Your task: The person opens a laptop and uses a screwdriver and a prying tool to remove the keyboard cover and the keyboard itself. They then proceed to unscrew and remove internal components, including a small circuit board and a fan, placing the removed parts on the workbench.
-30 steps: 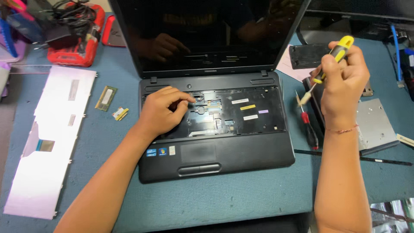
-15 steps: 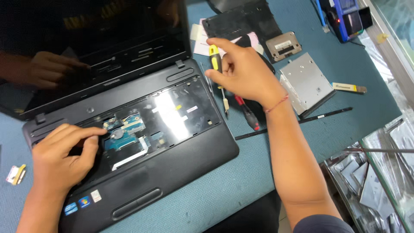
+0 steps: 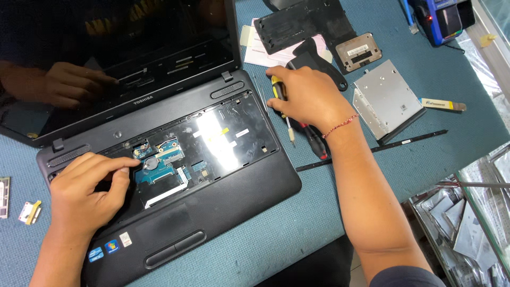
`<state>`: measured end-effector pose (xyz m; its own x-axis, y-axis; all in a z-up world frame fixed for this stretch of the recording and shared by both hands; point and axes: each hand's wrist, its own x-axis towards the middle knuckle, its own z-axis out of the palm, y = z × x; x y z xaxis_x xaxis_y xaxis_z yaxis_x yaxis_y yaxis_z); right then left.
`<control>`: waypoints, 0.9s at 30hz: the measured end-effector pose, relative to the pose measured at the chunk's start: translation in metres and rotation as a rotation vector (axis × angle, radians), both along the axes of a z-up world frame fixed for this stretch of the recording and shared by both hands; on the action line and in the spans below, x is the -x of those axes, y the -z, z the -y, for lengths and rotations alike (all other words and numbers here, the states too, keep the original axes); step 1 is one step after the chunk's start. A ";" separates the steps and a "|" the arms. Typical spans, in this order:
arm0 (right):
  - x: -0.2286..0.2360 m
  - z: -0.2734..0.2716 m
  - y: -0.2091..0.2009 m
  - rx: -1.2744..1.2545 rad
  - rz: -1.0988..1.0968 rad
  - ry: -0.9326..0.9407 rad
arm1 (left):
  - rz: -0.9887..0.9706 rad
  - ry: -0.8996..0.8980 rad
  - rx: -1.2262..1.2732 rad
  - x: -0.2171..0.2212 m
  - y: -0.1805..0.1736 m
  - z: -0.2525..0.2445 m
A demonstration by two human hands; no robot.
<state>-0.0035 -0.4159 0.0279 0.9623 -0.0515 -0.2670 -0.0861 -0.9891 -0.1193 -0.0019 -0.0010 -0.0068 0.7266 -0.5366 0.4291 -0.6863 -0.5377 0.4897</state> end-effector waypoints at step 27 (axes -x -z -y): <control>0.014 0.003 -0.035 -0.225 0.099 0.040 | -0.005 0.029 0.007 -0.002 0.002 -0.001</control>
